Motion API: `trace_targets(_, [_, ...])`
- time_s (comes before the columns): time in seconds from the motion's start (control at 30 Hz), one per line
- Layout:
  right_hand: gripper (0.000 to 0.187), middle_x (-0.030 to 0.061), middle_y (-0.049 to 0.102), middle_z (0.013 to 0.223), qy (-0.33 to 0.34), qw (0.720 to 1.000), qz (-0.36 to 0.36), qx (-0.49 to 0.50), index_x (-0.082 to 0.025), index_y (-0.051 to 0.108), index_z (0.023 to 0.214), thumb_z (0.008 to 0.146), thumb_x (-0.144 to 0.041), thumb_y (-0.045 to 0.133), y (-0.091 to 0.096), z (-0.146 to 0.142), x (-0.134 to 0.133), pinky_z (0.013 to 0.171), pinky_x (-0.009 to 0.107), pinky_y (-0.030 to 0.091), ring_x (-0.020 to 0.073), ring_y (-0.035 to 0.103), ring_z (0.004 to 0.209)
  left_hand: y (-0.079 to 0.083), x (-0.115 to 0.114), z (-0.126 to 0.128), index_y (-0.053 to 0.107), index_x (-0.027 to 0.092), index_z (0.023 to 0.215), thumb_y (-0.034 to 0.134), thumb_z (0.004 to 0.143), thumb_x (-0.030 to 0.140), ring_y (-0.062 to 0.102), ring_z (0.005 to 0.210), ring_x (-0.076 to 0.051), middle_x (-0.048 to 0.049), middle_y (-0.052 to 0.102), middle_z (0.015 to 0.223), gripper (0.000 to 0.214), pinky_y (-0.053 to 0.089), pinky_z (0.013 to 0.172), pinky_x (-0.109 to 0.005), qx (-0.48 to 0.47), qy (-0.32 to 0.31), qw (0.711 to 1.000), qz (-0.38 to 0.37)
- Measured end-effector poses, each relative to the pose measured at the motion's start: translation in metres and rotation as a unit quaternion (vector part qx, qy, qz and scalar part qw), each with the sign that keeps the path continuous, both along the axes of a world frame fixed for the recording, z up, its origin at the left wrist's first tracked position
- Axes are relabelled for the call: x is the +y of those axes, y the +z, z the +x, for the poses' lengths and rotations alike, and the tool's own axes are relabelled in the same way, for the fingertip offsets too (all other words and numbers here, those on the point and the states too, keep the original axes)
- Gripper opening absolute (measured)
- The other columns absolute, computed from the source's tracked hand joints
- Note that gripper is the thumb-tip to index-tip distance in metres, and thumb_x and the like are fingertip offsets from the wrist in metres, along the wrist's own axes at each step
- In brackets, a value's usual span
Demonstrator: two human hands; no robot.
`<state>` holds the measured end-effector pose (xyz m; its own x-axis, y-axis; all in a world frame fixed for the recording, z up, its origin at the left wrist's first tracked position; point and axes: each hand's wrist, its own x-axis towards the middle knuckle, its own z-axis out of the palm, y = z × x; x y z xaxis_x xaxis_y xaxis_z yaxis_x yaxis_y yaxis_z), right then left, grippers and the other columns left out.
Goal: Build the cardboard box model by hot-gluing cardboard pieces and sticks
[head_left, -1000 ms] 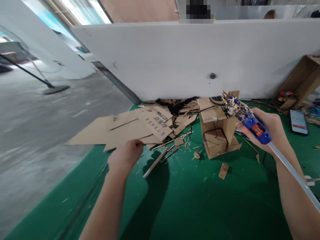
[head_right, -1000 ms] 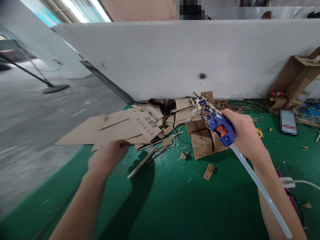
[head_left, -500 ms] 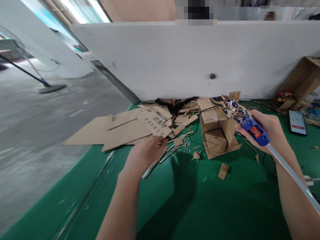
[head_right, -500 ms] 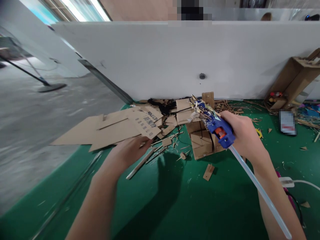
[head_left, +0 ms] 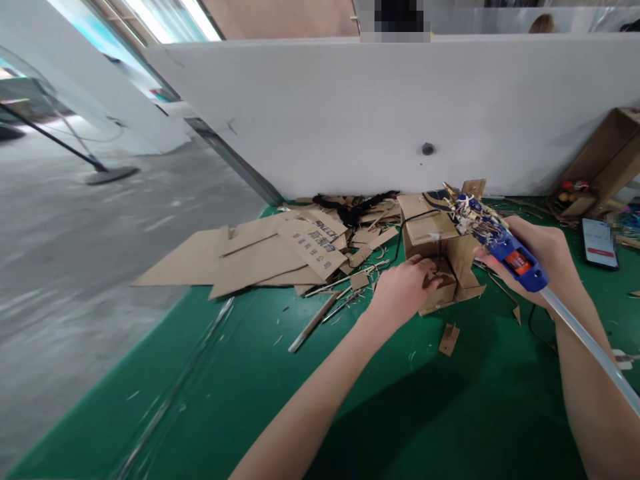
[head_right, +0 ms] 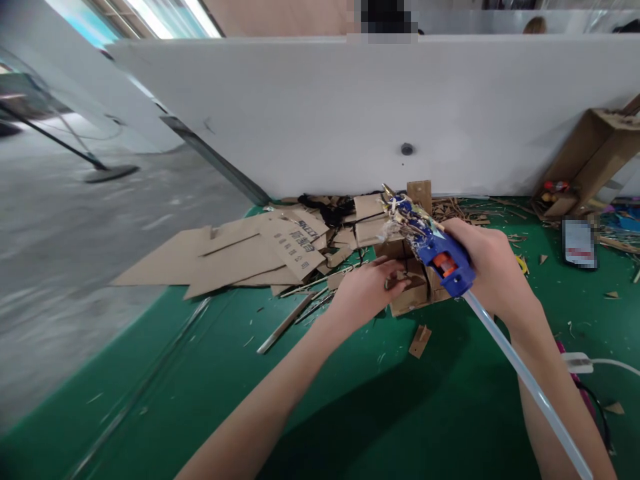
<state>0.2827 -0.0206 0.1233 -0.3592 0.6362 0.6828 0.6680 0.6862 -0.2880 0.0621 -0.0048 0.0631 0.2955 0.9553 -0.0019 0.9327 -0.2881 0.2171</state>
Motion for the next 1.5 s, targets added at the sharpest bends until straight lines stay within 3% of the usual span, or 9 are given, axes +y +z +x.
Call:
trace_targets(0.2, [0.027,-0.0055,0.061,0.067,-0.013,0.999,0.026,0.046,-0.025,0.06,0.096,0.074,-0.01,0.066,-0.002,-0.003,-0.002,0.052,0.022,0.04,0.0111,0.052,0.052,-0.005,0.007,0.006,0.069,0.023,0.101,0.05,0.097,0.036,0.072,0.087,-0.026,-0.0065,0.074,0.101,0.023,0.044,0.058,-0.029,0.022,-0.01,1.0,0.014])
trace_targets(0.4, [0.034,0.0,0.069,0.076,-0.024,0.998,0.032,0.038,-0.025,0.063,0.114,0.08,-0.021,0.067,-0.008,-0.005,0.002,0.054,0.026,0.044,0.0144,0.056,0.055,-0.003,0.002,0.0,0.07,0.022,0.101,0.048,0.098,0.03,0.072,0.092,-0.027,-0.0067,0.074,0.108,0.024,0.046,0.061,-0.03,0.03,-0.001,0.999,-0.015])
trace_targets(0.6, [0.027,0.0024,0.07,0.076,-0.039,0.997,0.063,0.007,-0.023,0.065,0.108,0.081,-0.027,0.069,-0.01,-0.003,0.004,0.053,0.027,0.043,0.0162,0.058,0.055,0.001,-0.001,-0.007,0.072,0.024,0.11,0.049,0.098,0.031,0.07,0.101,-0.027,-0.0052,0.075,0.113,0.027,0.051,0.072,-0.031,0.002,0.024,0.999,-0.044])
trace_targets(0.8, [0.024,0.0016,0.069,0.074,-0.047,0.996,0.074,-0.008,-0.023,0.065,0.104,0.081,-0.023,0.066,-0.011,-0.001,0.005,0.053,0.027,0.043,0.0164,0.058,0.055,-0.001,-0.002,-0.007,0.071,0.024,0.11,0.046,0.099,0.032,0.071,0.094,-0.025,-0.0057,0.075,0.112,0.029,0.049,0.065,-0.029,-0.006,0.024,0.999,-0.046])
trace_targets(0.93, [0.023,0.0005,0.067,0.071,-0.053,0.995,0.081,-0.014,-0.024,0.065,0.102,0.08,-0.018,0.064,-0.01,0.0,0.005,0.053,0.027,0.041,0.0155,0.056,0.053,-0.006,0.0,-0.003,0.072,0.024,0.105,0.055,0.094,0.039,0.071,0.091,-0.026,-0.0061,0.075,0.105,0.025,0.048,0.064,-0.029,-0.008,0.004,1.0,-0.023])
trace_targets(1.17, [0.012,-0.0003,0.064,0.069,-0.039,0.997,0.067,-0.015,-0.024,0.062,0.094,0.082,-0.021,0.063,-0.006,-0.001,0.004,0.053,0.026,0.04,0.0154,0.056,0.054,-0.009,0.002,0.001,0.073,0.024,0.101,0.049,0.096,0.03,0.071,0.088,-0.025,-0.006,0.075,0.102,0.025,0.047,0.062,-0.029,0.002,-0.002,1.0,-0.01])
trace_targets(1.5, [0.012,-0.0012,0.064,0.068,-0.046,0.997,0.051,-0.03,-0.025,0.058,0.089,0.08,-0.023,0.066,-0.007,0.004,0.005,0.051,0.026,0.041,0.0163,0.057,0.053,-0.007,0.002,-0.027,0.071,0.02,0.101,0.045,0.095,0.025,0.07,0.096,-0.026,-0.0087,0.073,0.11,0.027,0.05,0.07,-0.03,-0.006,0.057,0.998,0.007])
